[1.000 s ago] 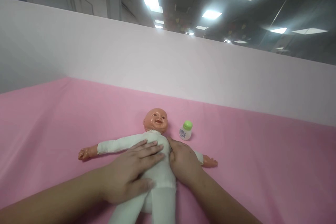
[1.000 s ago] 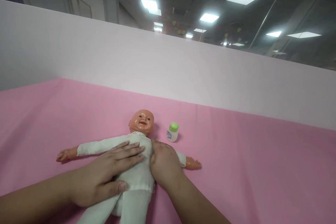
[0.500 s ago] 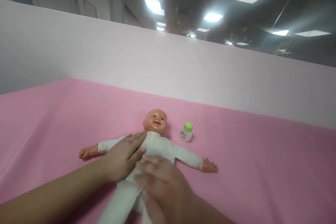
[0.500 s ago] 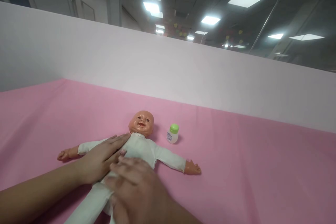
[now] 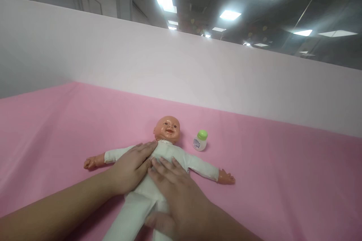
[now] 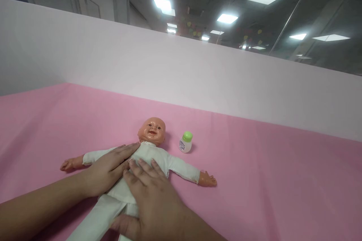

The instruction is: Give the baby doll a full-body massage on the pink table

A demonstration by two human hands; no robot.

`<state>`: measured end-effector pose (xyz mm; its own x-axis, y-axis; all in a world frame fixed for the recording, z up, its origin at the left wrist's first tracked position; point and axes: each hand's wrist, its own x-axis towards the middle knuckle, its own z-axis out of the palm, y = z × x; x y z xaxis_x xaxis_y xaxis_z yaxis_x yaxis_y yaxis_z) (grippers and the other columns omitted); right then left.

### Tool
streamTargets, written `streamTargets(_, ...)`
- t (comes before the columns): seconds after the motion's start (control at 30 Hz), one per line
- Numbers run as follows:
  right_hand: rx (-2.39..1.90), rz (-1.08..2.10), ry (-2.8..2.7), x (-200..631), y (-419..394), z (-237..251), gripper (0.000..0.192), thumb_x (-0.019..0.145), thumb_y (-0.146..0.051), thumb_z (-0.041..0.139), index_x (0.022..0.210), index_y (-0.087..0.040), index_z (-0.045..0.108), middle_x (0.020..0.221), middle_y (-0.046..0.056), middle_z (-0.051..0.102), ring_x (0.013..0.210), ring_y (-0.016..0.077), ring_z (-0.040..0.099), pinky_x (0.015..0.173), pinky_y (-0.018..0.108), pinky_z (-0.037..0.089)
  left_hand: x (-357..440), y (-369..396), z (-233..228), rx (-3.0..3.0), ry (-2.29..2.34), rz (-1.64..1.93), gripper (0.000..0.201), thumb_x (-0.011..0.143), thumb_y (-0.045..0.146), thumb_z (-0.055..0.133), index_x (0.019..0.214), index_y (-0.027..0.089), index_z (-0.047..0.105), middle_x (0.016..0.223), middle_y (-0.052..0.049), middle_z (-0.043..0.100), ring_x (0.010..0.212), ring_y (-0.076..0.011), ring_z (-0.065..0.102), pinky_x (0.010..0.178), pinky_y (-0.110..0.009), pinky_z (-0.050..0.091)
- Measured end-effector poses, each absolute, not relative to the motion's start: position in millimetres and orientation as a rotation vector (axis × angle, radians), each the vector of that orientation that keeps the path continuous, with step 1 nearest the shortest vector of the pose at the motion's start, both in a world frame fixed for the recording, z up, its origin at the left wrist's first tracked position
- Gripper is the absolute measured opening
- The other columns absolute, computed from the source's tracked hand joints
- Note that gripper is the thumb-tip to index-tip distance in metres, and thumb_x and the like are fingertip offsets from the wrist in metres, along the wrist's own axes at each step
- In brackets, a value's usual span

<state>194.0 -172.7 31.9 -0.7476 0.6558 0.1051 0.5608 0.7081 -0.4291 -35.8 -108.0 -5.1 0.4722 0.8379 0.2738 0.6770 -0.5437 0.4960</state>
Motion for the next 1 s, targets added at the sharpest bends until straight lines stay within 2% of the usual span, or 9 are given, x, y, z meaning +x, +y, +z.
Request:
streamTargets(0.17, -1.204, 0.518, -2.602, 202.2, -161.0, 29.3, 0.085, 0.099, -0.062, 0.048, 0.163, -0.016, 0.018, 0.171, 0.011, 0.013, 0.159, 0.0292, 0.01, 0.13, 0.052, 0.009, -32.8, -109.7, -4.0, 2.396, 1.306, 0.758, 0.057, 0.106, 0.047, 0.037, 0.154, 0.019, 0.047, 0.155, -0.01, 0.051, 0.143, -0.0291, 0.047, 0.123, -0.052, 0.033)
streamTargets(0.37, -1.431, 0.543, -2.469, 209.8, -151.1, 24.9, 0.086, 0.099, -0.066, 0.043, 0.163, -0.014, 0.018, 0.171, 0.012, 0.013, 0.159, 0.0314, 0.013, 0.129, 0.055, 0.017, -32.1, -110.0, -4.3, 2.383, 1.311, 0.824, 0.058, 0.104, 0.049, 0.042, 0.152, 0.019, 0.049, 0.153, -0.01, 0.054, 0.141, -0.0299, 0.05, 0.121, -0.049, 0.037)
streamTargets(0.47, -1.524, 0.504, -2.41, 213.5, -145.8, 23.8, 0.078, 0.102, -0.061, 0.039, 0.162, -0.013, 0.026, 0.169, 0.012, 0.024, 0.157, 0.0297, 0.021, 0.128, 0.052, 0.02, -31.0, -110.8, -3.9, 2.356, 1.323, 0.815, 0.06, 0.103, 0.05, 0.043, 0.152, 0.016, 0.05, 0.153, -0.011, 0.054, 0.141, -0.0312, 0.05, 0.12, -0.05, 0.038)
streamTargets(0.57, -1.555, 0.406, -2.347, 216.9, -138.6, 20.9, 0.06, 0.106, -0.046, 0.034, 0.158, -0.017, 0.037, 0.161, 0.011, 0.042, 0.151, 0.0264, 0.036, 0.125, 0.048, 0.027, -30.5, -109.9, -4.2, 2.334, 1.324, 0.822, 0.06, 0.103, 0.05, 0.044, 0.151, 0.015, 0.051, 0.152, -0.012, 0.055, 0.14, -0.0322, 0.051, 0.12, -0.053, 0.039)
streamTargets(0.67, -1.576, 0.327, -2.3, 219.4, -132.2, 17.2, 0.051, 0.105, -0.034, 0.035, 0.152, -0.019, 0.046, 0.151, 0.011, 0.056, 0.142, 0.0262, 0.049, 0.12, 0.048, 0.033, -31.9, -109.4, -2.6, 2.314, 1.306, 0.871, 0.055, 0.102, 0.048, 0.048, 0.148, 0.018, 0.055, 0.15, -0.012, 0.057, 0.138, -0.032, 0.053, 0.119, -0.052, 0.041)
streamTargets(0.77, -1.581, 0.318, -2.262, 220.3, -129.3, 14.5, 0.048, 0.102, -0.028, 0.038, 0.147, -0.02, 0.052, 0.144, 0.011, 0.062, 0.134, 0.0257, 0.056, 0.116, 0.045, 0.038, -32.3, -118.0, 5.9, 2.39, 1.117, 0.969, 0.046, 0.1, 0.04, 0.051, 0.14, 0.021, 0.063, 0.146, -0.011, 0.06, 0.135, -0.0306, 0.056, 0.116, -0.049, 0.044)
streamTargets(0.87, -1.54, 0.332, -2.23, 220.1, -129.2, 13.4, 0.045, 0.1, -0.026, 0.04, 0.142, -0.022, 0.056, 0.139, 0.008, 0.065, 0.127, 0.0237, 0.06, 0.112, 0.041, 0.042, -26.8, -139.1, 20.8, 2.494, 0.702, 1.077, 0.043, 0.094, 0.035, 0.058, 0.135, 0.024, 0.066, 0.135, -0.011, 0.068, 0.13, -0.0309, 0.061, 0.113, -0.046, 0.049)
streamTargets(0.93, -1.533, 0.321, -2.217, 220.1, -129.2, 13.5, 0.045, 0.1, -0.025, 0.04, 0.142, -0.023, 0.056, 0.138, 0.007, 0.066, 0.126, 0.0236, 0.061, 0.111, 0.041, 0.042, -20.6, -154.1, 30.7, 2.488, 0.479, 1.024, 0.044, 0.093, 0.037, 0.061, 0.136, 0.028, 0.064, 0.127, -0.009, 0.073, 0.125, -0.0297, 0.065, 0.114, -0.044, 0.047)
streamTargets(1.0, -1.539, 0.313, -2.232, 220.4, -128.6, 13.7, 0.047, 0.1, -0.025, 0.039, 0.144, -0.021, 0.054, 0.137, 0.009, 0.066, 0.127, 0.0244, 0.06, 0.111, 0.042, 0.042, -15.1, -163.4, 37.6, 2.515, 0.358, 0.842, 0.05, 0.093, 0.041, 0.063, 0.142, 0.029, 0.06, 0.13, -0.007, 0.072, 0.127, -0.0296, 0.064, 0.121, -0.045, 0.039)
